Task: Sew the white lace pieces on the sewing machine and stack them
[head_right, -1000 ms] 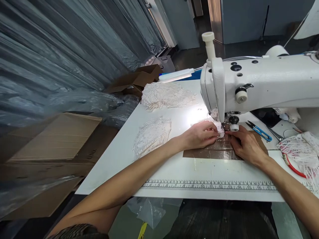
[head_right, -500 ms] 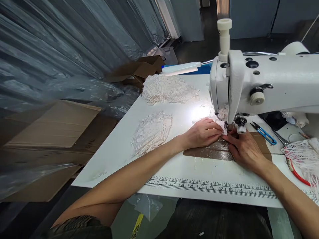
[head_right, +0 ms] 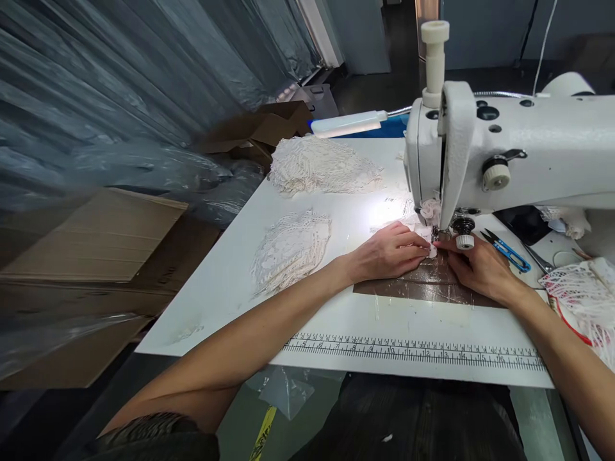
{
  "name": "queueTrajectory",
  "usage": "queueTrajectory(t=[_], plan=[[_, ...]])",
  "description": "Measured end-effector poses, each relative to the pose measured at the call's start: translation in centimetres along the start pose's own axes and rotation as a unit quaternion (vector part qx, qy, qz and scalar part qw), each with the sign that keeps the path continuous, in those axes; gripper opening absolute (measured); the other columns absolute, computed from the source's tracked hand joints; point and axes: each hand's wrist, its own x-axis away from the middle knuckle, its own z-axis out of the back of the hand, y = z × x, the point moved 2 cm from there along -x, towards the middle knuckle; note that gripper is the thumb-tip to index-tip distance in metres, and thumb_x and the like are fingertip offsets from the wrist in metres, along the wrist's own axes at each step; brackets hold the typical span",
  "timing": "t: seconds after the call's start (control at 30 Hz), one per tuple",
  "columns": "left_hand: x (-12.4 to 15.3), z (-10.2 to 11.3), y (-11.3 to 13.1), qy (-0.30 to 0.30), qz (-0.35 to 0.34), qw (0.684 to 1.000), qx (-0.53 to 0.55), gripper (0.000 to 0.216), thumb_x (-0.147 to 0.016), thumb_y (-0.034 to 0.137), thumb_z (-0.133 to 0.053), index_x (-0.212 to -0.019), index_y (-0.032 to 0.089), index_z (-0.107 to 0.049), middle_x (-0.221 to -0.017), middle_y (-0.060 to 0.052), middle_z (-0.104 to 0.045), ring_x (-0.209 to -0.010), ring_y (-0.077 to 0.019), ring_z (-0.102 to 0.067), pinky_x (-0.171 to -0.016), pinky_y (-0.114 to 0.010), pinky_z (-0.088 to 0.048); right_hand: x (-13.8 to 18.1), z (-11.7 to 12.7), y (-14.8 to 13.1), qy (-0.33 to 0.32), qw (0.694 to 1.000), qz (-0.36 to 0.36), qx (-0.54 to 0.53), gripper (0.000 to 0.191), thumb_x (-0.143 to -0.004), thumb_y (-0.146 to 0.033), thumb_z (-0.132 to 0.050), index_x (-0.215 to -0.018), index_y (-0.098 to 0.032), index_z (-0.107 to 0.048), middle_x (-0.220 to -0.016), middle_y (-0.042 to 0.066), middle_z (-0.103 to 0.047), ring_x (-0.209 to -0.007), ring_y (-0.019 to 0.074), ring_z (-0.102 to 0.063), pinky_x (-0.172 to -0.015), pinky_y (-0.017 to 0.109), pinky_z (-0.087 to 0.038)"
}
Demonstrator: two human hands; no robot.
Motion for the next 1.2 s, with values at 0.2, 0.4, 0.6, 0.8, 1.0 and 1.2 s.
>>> queueTrajectory(t=[0.2, 0.4, 0.6, 0.8, 1.0, 1.2], plan=[[0.1, -0.1, 0.3, 0.029, 0.006, 0.999, -0.010, 0.020, -0.097, 0.020, -0.046, -0.089, 0.018, -0.064, -0.094, -0.004, -0.070, -0.074, -0.0113, -0.060, -0.070, -0.029, -0.045, 0.8, -2.2, 1.3, -0.017, 0.994, -0.004, 0.110, 0.040, -0.093, -0.033, -0.042, -0.124, -0.030, -0.065, -0.107, 0.011, -0.062, -0.072, 0.0178, -0.062, -0.063, 0.031, -0.052], [0.0, 0.0, 0.3, -0.001, -0.014, 0.999, -0.032, 0.023, -0.098, 0.018, -0.043, -0.090, 0.019, -0.065, -0.095, -0.002, -0.071, -0.074, -0.0111, -0.058, -0.071, -0.029, -0.044, 0.9, -2.0, 1.0, -0.016, 0.991, 0.018, 0.130, 0.039, -0.095, -0.036, -0.040, -0.126, -0.031, -0.064, -0.106, 0.013, -0.061, -0.075, 0.0200, -0.063, -0.060, 0.031, -0.051], [-0.3, 0.5, 0.5, -0.039, -0.031, 0.997, -0.055, 0.028, -0.098, 0.014, -0.039, -0.089, 0.019, -0.065, -0.100, -0.001, -0.071, -0.074, -0.0113, -0.057, -0.073, -0.031, -0.043, 1.1, -1.9, 1.2, 0.010, 0.993, 0.042, 0.111, 0.038, -0.095, -0.034, -0.042, -0.126, -0.030, -0.064, -0.107, 0.012, -0.061, -0.075, 0.0183, -0.060, -0.061, 0.030, -0.050], [-0.4, 0.6, 1.0, -0.056, -0.011, 0.996, -0.062, 0.029, -0.097, 0.014, -0.039, -0.084, 0.017, -0.066, -0.100, -0.005, -0.070, -0.075, -0.0130, -0.057, -0.074, -0.031, -0.045, 1.2, -1.9, 1.0, 0.004, 0.987, 0.088, 0.136, 0.036, -0.093, -0.030, -0.045, -0.121, -0.029, -0.068, -0.107, 0.011, -0.061, -0.081, 0.0194, -0.059, -0.064, 0.030, -0.049], [-0.2, 0.6, 1.5, -0.030, -0.014, 0.997, -0.063, 0.027, -0.095, 0.024, -0.043, -0.086, 0.014, -0.067, -0.097, -0.007, -0.069, -0.075, -0.0148, -0.060, -0.080, -0.033, -0.047, 1.3, -1.9, 0.5, 0.020, 0.981, 0.105, 0.164, 0.035, -0.094, -0.030, -0.044, -0.119, -0.028, -0.068, -0.104, 0.011, -0.061, -0.080, 0.0204, -0.058, -0.064, 0.032, -0.049], [-0.1, 0.8, 1.4, -0.028, -0.003, 0.998, -0.052, 0.026, -0.095, 0.027, -0.043, -0.091, 0.017, -0.067, -0.100, -0.005, -0.070, -0.083, -0.0157, -0.062, -0.095, -0.039, -0.044, 1.2, -1.9, 0.0, 0.016, 0.981, 0.093, 0.172, 0.038, -0.095, -0.032, -0.039, -0.119, -0.027, -0.068, -0.105, 0.011, -0.061, -0.080, 0.0206, -0.059, -0.061, 0.031, -0.049]])
